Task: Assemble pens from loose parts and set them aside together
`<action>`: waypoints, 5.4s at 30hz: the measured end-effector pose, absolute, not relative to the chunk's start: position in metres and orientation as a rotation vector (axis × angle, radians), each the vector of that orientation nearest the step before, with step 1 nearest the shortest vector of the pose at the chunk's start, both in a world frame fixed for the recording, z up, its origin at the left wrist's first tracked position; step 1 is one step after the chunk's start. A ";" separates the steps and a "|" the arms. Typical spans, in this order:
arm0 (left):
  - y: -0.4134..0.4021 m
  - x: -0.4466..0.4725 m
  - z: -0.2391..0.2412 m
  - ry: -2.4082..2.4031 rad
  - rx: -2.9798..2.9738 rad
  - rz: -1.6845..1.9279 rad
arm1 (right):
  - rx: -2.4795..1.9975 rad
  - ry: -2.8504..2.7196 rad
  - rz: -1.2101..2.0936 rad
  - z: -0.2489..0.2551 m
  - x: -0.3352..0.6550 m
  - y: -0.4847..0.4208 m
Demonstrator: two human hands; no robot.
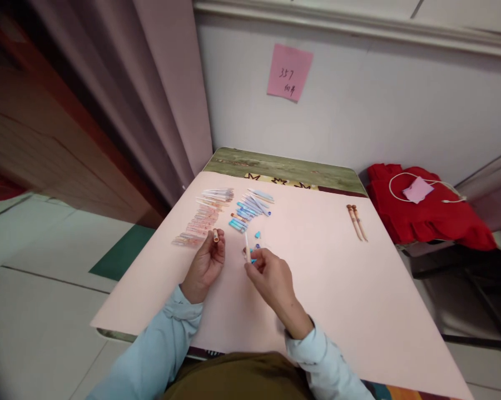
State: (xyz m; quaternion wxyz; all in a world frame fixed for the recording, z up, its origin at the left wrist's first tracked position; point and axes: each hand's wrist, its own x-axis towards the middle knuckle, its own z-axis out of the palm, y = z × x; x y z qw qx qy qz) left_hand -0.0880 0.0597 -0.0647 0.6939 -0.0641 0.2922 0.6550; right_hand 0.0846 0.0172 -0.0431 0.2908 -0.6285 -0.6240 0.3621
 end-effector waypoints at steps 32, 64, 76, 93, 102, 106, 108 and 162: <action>0.099 -0.012 -0.048 0.792 0.236 1.246 | -1.485 -1.233 1.421 -0.005 0.146 0.030; 0.097 -0.019 -0.028 0.889 0.497 1.204 | -1.478 -1.259 1.323 -0.015 0.147 0.035; 0.085 -0.013 -0.019 0.870 0.405 1.149 | -1.484 -1.311 1.103 -0.025 0.140 0.028; 0.081 -0.006 -0.017 0.897 0.404 1.363 | -1.325 -1.602 0.186 -0.030 0.129 0.032; 0.076 -0.004 -0.018 0.898 0.384 1.315 | -1.417 -1.609 0.156 -0.033 0.136 0.033; 0.074 -0.002 -0.018 0.906 0.388 1.316 | -1.406 -1.588 0.188 -0.030 0.138 0.034; 0.073 0.000 -0.018 0.903 0.395 1.322 | -1.396 -1.588 0.187 -0.029 0.137 0.034; 0.071 0.002 -0.016 0.946 0.462 1.268 | -1.615 -1.529 0.757 -0.015 0.141 0.035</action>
